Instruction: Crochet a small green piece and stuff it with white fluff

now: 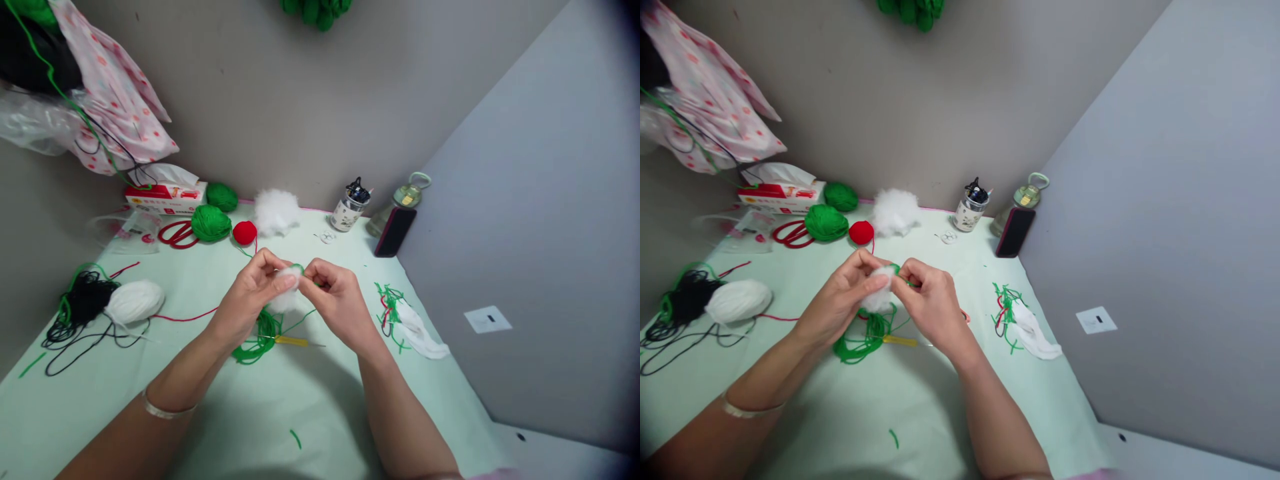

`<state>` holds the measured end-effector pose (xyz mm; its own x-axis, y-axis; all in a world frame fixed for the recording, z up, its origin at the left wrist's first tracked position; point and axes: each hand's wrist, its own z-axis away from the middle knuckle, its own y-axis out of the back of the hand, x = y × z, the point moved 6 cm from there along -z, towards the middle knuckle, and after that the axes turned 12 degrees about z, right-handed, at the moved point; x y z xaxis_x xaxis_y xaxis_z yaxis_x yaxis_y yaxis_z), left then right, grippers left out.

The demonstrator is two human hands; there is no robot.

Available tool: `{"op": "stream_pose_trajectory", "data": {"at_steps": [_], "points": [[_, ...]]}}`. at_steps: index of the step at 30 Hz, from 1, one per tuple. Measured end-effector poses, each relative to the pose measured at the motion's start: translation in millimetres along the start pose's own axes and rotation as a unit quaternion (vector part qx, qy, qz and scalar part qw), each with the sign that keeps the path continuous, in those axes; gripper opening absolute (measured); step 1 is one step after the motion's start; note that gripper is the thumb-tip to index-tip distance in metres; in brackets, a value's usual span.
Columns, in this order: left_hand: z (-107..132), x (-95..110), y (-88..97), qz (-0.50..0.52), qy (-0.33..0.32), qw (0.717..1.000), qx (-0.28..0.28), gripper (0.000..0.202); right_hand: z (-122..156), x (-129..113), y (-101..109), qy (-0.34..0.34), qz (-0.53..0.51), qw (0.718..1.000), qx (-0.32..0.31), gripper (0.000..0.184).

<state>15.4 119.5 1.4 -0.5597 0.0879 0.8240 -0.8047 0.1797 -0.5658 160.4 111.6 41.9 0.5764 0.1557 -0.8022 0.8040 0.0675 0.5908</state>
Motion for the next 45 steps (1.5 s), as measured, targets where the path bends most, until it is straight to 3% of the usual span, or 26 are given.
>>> {"op": "stream_pose_trajectory", "data": {"at_steps": [5, 11, 16, 19, 25, 28, 34, 41, 45], "points": [[0, -7, 2.0, -0.028, -0.006, 0.999, 0.017, 0.029, 1, -6, 0, 0.031, -0.026, 0.998, -0.049, 0.024], [4, 0, 1.6, -0.094, -0.12, 0.985, 0.086, 0.026, 7, -11, -9, 0.023, 0.006, 0.997, -0.079, 0.024], [8, 4, 2.6, -0.128, -0.181, 0.969, 0.108, 0.028, 1, -2, -21, -0.002, -0.096, 0.993, -0.071, 0.033], [8, 8, -1.0, -0.134, -0.171, 0.972, 0.094, 0.027, -4, 5, -20, -0.017, -0.117, 0.992, -0.048, 0.036], [7, 10, -8.7, -0.077, -0.035, 0.996, -0.022, 0.02, -4, 4, -1, 0.003, -0.063, 0.998, -0.011, 0.03], [6, 11, -4.8, -0.066, -0.006, 0.997, -0.049, 0.015, -3, 3, 4, 0.004, -0.04, 0.999, -0.016, 0.025], [2, 10, -4.2, -0.049, -0.049, 0.997, -0.043, 0.02, 1, -1, 3, 0.012, 0.0, 0.999, -0.036, 0.022], [4, 7, 1.9, -0.08, -0.16, 0.981, 0.08, 0.024, 10, -15, -13, 0.038, 0.003, 0.998, -0.054, 0.021], [7, 7, -0.1, -0.076, -0.126, 0.987, 0.065, 0.019, 8, -7, -16, 0.002, -0.036, 0.999, -0.023, 0.022]]}}
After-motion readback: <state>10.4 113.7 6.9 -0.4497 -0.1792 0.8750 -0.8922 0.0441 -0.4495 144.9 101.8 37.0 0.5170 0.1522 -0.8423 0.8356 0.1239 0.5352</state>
